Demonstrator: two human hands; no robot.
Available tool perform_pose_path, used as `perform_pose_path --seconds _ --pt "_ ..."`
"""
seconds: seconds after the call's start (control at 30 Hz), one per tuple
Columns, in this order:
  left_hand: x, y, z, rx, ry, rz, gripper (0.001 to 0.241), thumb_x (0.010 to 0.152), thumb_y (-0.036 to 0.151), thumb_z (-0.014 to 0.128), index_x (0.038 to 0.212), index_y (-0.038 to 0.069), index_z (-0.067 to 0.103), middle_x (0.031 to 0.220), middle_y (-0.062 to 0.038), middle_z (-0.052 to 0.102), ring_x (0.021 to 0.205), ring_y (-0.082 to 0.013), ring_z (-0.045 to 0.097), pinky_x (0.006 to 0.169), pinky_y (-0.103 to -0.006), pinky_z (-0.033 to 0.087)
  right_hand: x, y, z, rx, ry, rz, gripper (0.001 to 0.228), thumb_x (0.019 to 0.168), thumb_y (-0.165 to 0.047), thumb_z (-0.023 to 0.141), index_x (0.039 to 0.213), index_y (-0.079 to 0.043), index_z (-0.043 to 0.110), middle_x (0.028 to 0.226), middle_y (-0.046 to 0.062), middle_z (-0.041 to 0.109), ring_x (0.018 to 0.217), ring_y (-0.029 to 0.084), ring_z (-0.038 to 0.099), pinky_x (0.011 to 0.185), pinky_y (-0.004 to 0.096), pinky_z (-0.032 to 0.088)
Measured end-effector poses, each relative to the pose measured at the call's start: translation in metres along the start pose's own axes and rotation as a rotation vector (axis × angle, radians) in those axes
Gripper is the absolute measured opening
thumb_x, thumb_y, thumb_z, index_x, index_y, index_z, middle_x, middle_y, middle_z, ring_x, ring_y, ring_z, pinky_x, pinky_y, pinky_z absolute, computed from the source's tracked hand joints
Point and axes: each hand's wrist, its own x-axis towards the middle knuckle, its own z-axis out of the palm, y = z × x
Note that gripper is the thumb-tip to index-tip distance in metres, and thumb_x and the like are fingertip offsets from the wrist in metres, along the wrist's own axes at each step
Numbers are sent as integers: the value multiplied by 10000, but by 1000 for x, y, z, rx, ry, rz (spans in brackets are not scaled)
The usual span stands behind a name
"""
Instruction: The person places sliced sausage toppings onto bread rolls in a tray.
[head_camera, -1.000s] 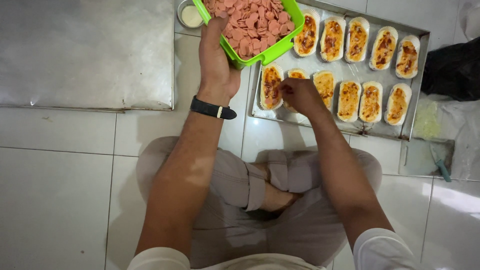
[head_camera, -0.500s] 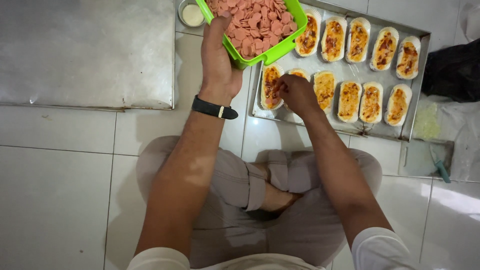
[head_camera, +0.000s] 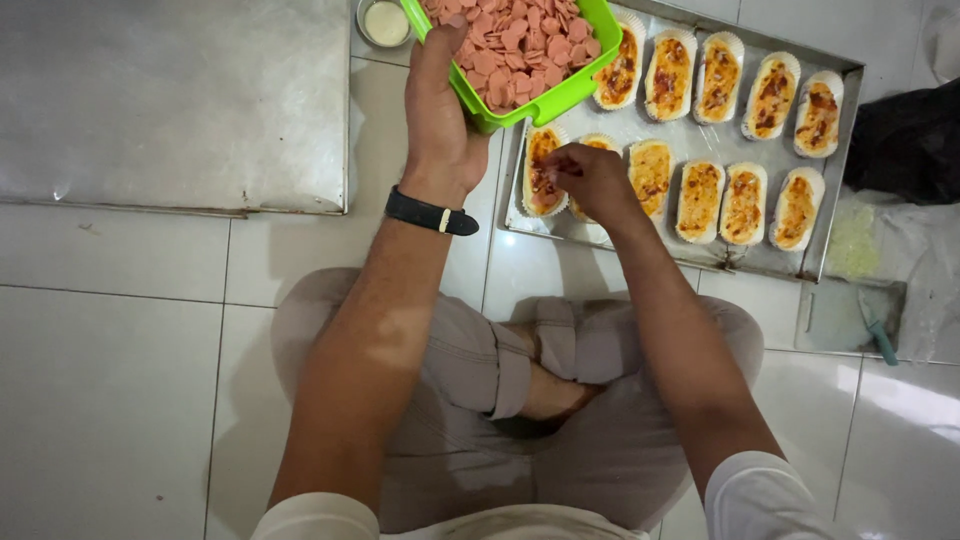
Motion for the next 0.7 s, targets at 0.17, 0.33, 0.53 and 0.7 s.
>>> perform_pose_path --seconds 0.17,0.33,0.53,0.7 --pt "-7 10 14 5 -54 13 383 1033 245 608 1345 39 528 1328 -89 631 1221 -242 649 1054 -430 558 -1 -9 6 -112 -43 -50 244 904 -17 727 1144 -57 747 1014 85 785 908 155 749 809 298 585" --pt "-6 6 14 -30 -47 1 352 1043 225 608 1329 32 536 1313 -98 642 1212 -246 653 1054 -430 558 -4 -22 5 -154 -59 -99 239 902 -30 726 1138 -54 742 1017 101 784 908 184 755 809 315 582" --pt "-7 8 15 -20 -86 4 337 1049 223 613 1320 32 552 1301 -83 641 1201 -238 651 1038 -421 555 -2 -26 11 -217 -56 -78 262 892 -60 740 1152 -36 722 1036 147 758 914 240 757 809 346 590" --pt "-9 12 23 20 -25 -13 367 1006 256 650 1297 54 553 1278 -74 641 1198 -233 639 1026 -423 550 -3 -30 13 -352 -19 -126 302 885 -78 760 1182 -43 720 1060 161 745 929 302 724 824 398 567"
